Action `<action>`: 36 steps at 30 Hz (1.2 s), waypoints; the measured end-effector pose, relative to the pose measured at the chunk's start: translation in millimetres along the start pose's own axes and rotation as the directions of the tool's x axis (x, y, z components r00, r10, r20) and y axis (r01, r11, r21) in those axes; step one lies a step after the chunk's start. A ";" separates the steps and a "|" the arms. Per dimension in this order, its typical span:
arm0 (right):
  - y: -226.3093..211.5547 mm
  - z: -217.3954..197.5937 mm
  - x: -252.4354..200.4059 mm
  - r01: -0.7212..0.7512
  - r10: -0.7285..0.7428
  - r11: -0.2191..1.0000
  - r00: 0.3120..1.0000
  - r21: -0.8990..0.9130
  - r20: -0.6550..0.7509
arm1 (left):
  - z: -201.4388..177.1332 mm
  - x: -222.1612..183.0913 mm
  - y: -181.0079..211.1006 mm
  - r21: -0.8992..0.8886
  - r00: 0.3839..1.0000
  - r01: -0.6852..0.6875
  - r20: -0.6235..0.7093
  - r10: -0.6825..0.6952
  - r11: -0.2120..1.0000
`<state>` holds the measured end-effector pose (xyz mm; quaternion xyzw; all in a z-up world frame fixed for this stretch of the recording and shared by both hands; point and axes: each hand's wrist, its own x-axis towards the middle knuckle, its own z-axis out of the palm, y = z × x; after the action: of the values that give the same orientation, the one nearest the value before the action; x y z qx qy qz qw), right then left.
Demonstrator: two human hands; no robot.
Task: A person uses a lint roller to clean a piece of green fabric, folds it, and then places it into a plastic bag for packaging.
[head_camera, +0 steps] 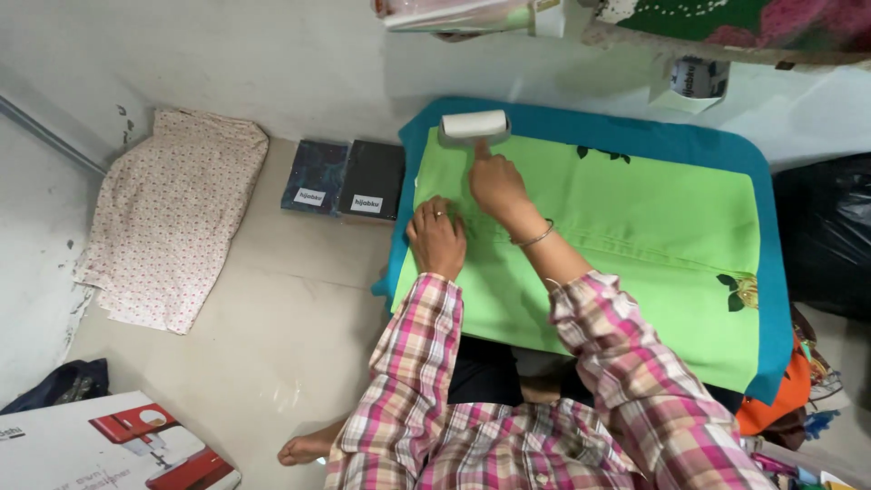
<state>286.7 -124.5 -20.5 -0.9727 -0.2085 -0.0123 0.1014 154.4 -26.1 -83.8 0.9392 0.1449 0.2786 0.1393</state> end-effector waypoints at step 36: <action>-45.7 -95.4 -147.3 -0.054 0.066 0.996 0.980 -0.068 0.187 | -27.2 7.1 10.2 0.020 0.996 -0.006 0.085 0.004 1.000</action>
<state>135.4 -162.4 71.9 -0.9780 -0.1874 0.0765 0.0511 146.7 -28.1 -55.0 0.9519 0.1394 0.2373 0.1350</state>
